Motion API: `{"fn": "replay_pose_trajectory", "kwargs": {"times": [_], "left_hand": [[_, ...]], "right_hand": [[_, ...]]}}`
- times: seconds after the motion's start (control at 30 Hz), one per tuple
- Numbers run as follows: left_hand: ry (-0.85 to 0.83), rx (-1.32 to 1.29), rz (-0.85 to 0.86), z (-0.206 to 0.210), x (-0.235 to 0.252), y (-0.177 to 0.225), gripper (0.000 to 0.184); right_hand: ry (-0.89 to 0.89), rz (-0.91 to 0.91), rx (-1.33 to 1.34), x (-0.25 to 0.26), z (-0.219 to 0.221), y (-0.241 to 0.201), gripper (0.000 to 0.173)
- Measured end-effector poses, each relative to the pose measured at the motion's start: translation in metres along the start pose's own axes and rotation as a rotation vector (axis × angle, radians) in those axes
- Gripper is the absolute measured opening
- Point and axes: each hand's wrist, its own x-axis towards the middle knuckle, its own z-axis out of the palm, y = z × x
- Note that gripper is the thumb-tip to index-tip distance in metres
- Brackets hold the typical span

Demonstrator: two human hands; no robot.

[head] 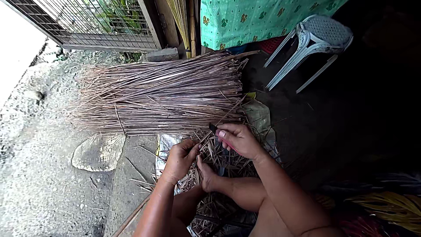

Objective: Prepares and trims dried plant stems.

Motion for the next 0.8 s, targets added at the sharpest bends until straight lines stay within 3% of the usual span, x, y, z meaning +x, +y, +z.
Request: {"fn": "replay_pose_trajectory", "kwargs": {"times": [0.33, 0.53, 0.57, 0.7, 0.8], "left_hand": [[-0.052, -0.014, 0.009, 0.000, 0.000, 0.000, 0.025], [-0.053, -0.009, -0.016, -0.001, 0.001, -0.001, 0.026], [-0.053, -0.005, -0.020, -0.001, 0.002, -0.001, 0.027], [-0.072, -0.033, -0.042, 0.001, 0.003, 0.002, 0.030], [-0.118, -0.066, -0.059, -0.001, 0.001, 0.003, 0.032]], "right_hand": [[0.270, -0.171, 0.017, 0.009, -0.038, 0.000, 0.025], [0.598, -0.154, 0.293, 0.013, -0.066, -0.001, 0.031], [0.541, -0.128, 0.290, 0.010, -0.059, -0.002, 0.033], [0.036, 0.014, 0.253, 0.003, -0.008, 0.001, 0.039], [0.041, 0.013, 0.277, 0.008, 0.002, 0.003, 0.025]]}}
